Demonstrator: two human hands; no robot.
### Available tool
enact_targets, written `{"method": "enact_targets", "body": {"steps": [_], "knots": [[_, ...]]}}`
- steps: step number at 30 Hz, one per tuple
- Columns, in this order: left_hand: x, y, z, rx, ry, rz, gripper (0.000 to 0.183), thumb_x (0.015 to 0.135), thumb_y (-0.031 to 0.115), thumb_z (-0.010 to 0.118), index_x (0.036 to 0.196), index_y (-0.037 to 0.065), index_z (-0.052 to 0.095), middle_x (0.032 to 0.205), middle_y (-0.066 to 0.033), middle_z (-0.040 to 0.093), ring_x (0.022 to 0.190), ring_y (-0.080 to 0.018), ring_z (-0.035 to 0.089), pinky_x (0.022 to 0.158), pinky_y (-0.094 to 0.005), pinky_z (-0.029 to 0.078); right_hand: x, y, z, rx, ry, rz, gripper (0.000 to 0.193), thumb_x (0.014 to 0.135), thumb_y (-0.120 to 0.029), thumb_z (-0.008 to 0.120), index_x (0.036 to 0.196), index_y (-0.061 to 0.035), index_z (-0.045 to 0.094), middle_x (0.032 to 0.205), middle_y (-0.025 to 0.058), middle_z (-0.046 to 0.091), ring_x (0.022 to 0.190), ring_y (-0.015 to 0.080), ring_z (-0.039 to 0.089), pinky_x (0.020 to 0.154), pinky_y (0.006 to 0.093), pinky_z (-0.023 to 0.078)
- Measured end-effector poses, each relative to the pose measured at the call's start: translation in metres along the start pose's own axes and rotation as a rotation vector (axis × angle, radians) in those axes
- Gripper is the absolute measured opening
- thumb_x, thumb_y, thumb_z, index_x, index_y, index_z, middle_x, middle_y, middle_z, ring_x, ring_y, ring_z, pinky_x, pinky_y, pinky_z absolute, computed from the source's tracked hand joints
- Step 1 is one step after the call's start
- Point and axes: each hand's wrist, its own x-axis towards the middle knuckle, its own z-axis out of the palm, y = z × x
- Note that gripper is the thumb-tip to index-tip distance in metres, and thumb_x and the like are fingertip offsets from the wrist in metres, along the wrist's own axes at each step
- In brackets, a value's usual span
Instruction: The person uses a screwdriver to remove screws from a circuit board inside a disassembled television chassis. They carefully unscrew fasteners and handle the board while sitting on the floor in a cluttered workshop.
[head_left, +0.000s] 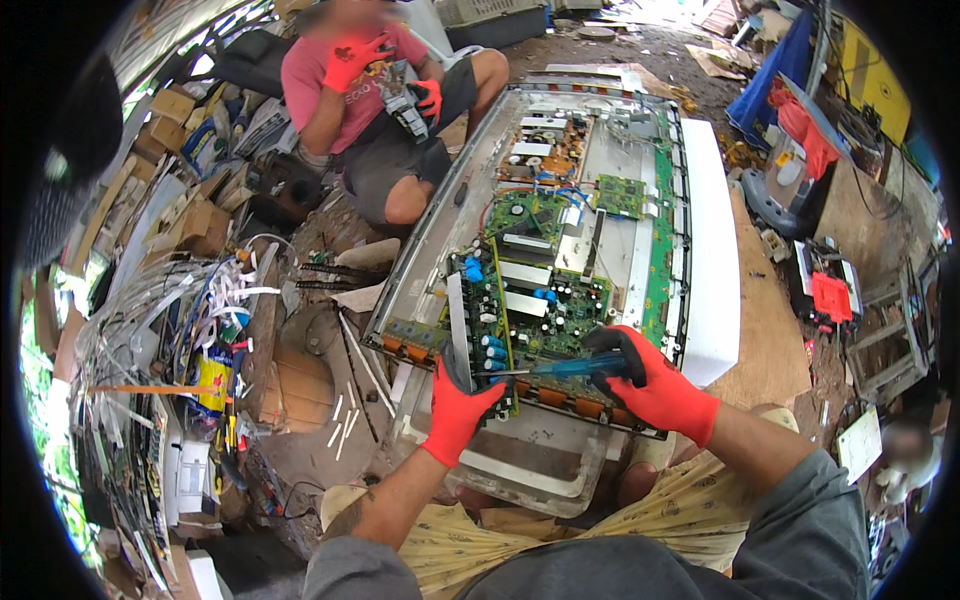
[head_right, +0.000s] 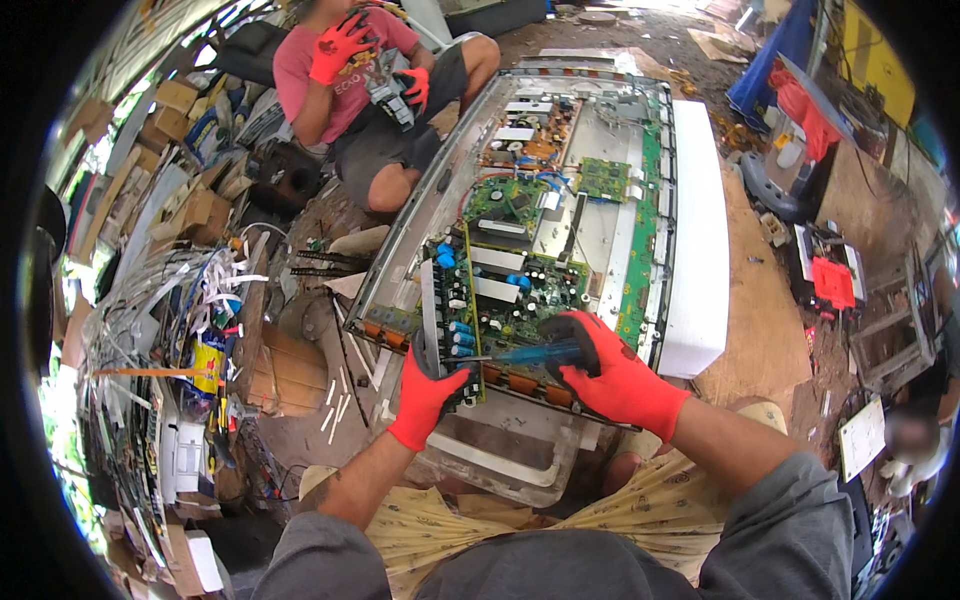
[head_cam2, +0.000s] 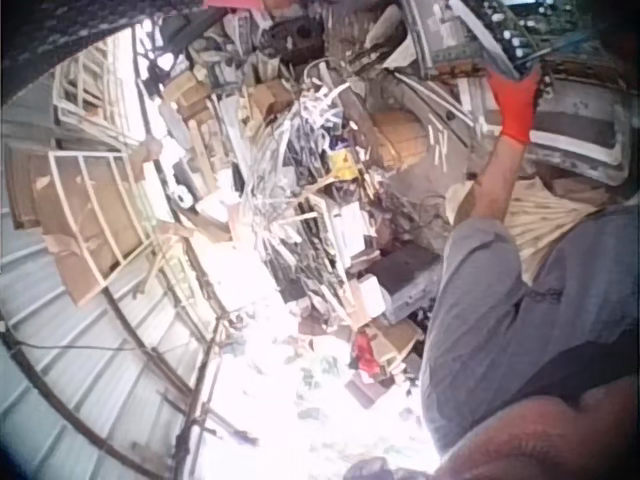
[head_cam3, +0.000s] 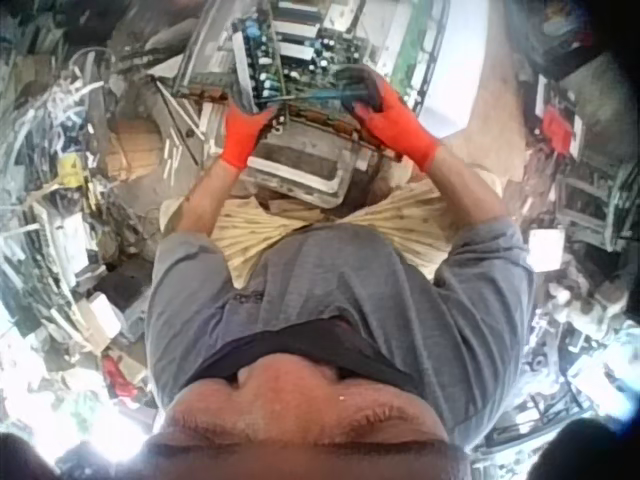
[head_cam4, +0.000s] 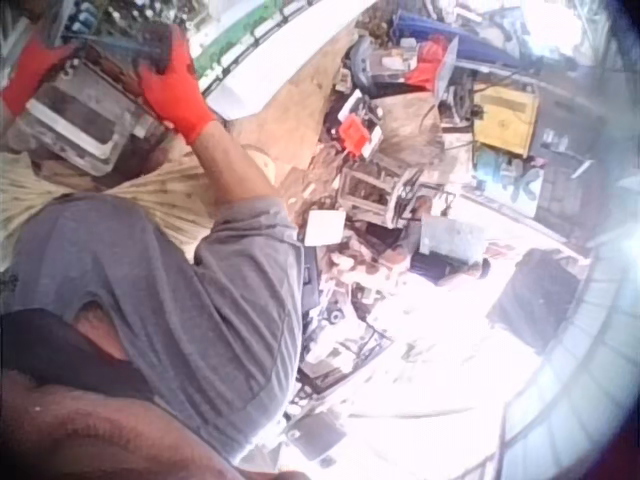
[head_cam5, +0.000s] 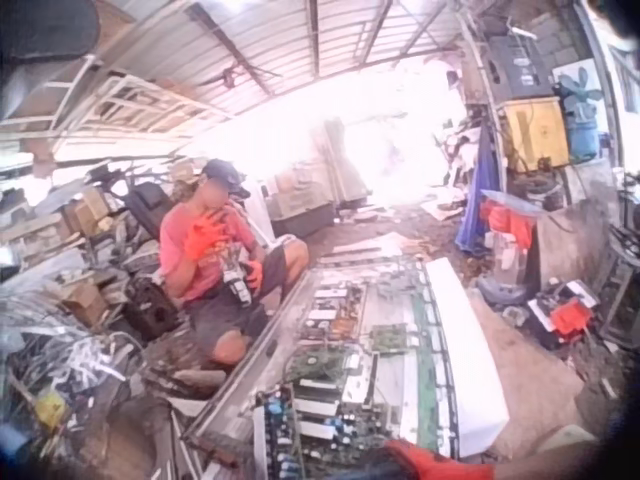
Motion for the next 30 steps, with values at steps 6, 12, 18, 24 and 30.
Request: {"method": "enact_targets", "body": {"steps": [6,12,18,24,30], "knots": [[-0.005,0.004,0.001,0.195,0.033,0.041,0.118,0.065,0.031,0.096,0.154,-0.007,0.029,0.149,-0.0262,0.041,0.141,-0.0359,0.041,0.117,-0.0427,0.035,-0.001,-0.002,-0.003,-0.259,-0.058,0.278,0.035,0.098,-0.005,0.058,0.132,-0.0039,0.05,0.093,0.0171,0.066,0.087,0.026,0.066,0.082,0.0363,0.053],[-0.004,0.004,0.001,0.265,0.066,0.05,0.119,0.065,0.036,0.095,0.154,-0.007,0.029,0.151,-0.0281,0.039,0.142,-0.0393,0.04,0.118,-0.0441,0.035,0.002,-0.005,0.002,0.175,0.043,0.311,0.025,0.101,-0.003,0.055,0.126,-0.0081,0.054,0.097,0.0067,0.063,0.084,0.0137,0.059,0.074,0.0308,0.05],[-0.002,0.0,0.001,0.329,0.055,0.045,0.119,0.065,0.038,0.095,0.153,-0.009,0.029,0.151,-0.0291,0.038,0.142,-0.0405,0.04,0.117,-0.0446,0.036,0.001,0.001,-0.004,0.028,-0.026,0.389,0.022,0.106,-0.011,0.051,0.127,-0.0114,0.053,0.093,0.0028,0.061,0.071,0.0097,0.054,0.06,0.0294,0.045],[-0.004,0.008,0.002,0.297,0.051,-0.001,0.12,0.065,0.038,0.095,0.153,-0.009,0.029,0.152,-0.0291,0.038,0.142,-0.0403,0.041,0.117,-0.0444,0.037,-0.001,0.008,-0.003,0.232,0.004,0.438,0.022,0.106,-0.011,0.05,0.127,-0.0121,0.053,0.086,0.0014,0.057,0.065,0.0083,0.049,0.056,0.0246,0.04],[-0.006,0.015,0.006,0.405,0.119,0.056,0.107,0.066,0.031,0.095,0.149,-0.005,0.037,0.143,-0.0242,0.046,0.133,-0.0351,0.048,0.112,-0.043,0.041,0.002,0.006,-0.006,0.206,-0.063,0.334,0.02,0.107,-0.015,0.05,0.126,-0.0112,0.054,0.09,0.0011,0.056,0.069,0.0085,0.052,0.057,0.0248,0.042]]}}
